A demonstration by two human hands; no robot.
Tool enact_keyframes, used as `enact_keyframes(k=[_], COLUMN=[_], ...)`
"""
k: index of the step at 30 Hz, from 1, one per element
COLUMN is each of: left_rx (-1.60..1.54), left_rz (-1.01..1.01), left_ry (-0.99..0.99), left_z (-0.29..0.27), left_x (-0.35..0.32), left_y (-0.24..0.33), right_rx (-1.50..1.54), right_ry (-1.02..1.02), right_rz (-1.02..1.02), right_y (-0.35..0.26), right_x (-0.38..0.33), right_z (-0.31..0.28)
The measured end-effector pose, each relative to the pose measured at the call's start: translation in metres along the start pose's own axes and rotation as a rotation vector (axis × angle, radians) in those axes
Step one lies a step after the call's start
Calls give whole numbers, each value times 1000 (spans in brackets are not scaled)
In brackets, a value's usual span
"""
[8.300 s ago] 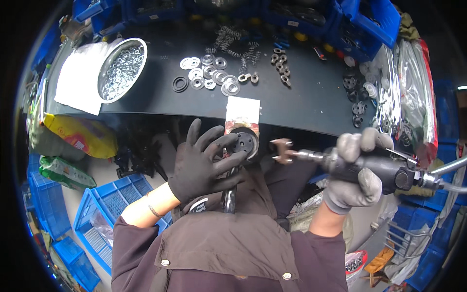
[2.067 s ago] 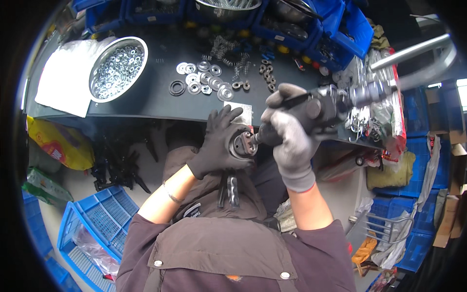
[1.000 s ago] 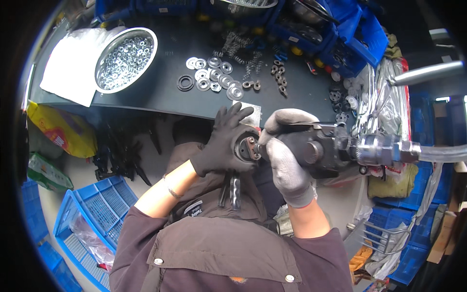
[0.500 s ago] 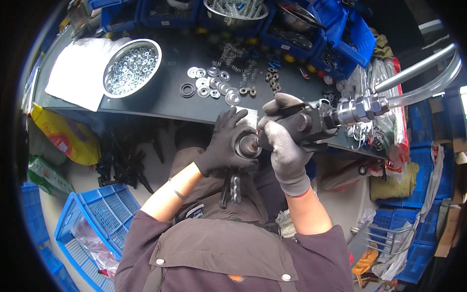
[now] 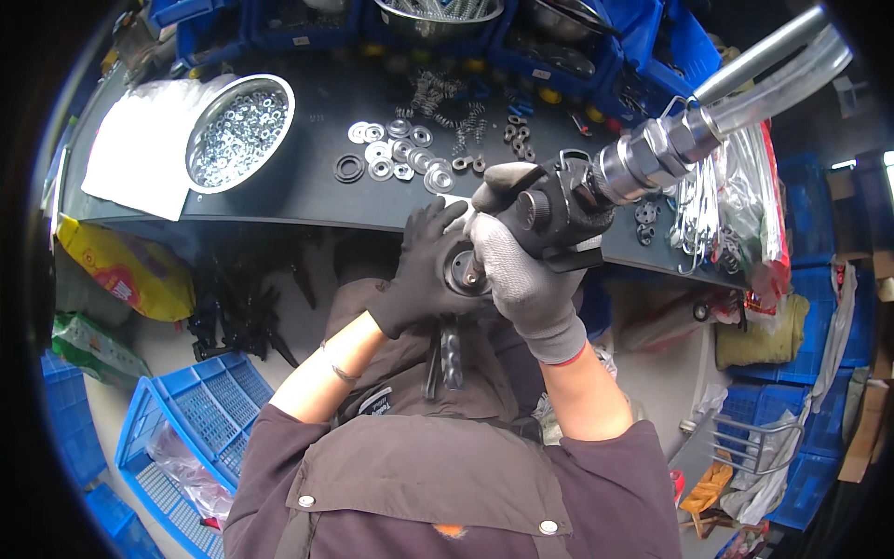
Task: The person assembles mechanical shock absorbers by inserting springs and washers into a cylinder, then securing them with fasteners using a pneumatic driver.
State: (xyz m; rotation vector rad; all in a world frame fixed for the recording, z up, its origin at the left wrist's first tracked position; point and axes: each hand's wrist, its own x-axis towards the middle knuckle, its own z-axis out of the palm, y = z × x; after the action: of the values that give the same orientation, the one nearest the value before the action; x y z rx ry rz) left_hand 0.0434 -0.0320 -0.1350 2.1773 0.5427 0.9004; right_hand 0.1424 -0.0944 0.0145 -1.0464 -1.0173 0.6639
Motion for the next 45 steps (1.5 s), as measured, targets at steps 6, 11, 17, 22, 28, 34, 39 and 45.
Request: enact_keyframes(k=[6,11,17,22,28,34,39,45], left_rx=[7,-8,1,-20,4,34,19,38], left_rz=[19,12,0,9,-1,-2,6,-60], left_ry=[31,3,-4,7,-11,-15,-39,-112], left_z=[0,0,-1,-3,-5,-2,-1,-16], left_x=[-7,-6,-6,-4,-6,-8,-5,-6], left_y=[0,-1,-3,1,2,-2,1,5], right_rx=[-84,3,-27,15,-11,3,35,-110], right_ry=[31,98,145,59,106,98,116,156], right_rz=[-61,-20,-3,-17,-20,3,-44,-59], right_y=[3,5,9,6,8,6,6,-11], right_x=[-4,-11,-6,-4,-3,-5,-7,2], right_z=[-1,-5,1,-5,-7,2,-1,-12])
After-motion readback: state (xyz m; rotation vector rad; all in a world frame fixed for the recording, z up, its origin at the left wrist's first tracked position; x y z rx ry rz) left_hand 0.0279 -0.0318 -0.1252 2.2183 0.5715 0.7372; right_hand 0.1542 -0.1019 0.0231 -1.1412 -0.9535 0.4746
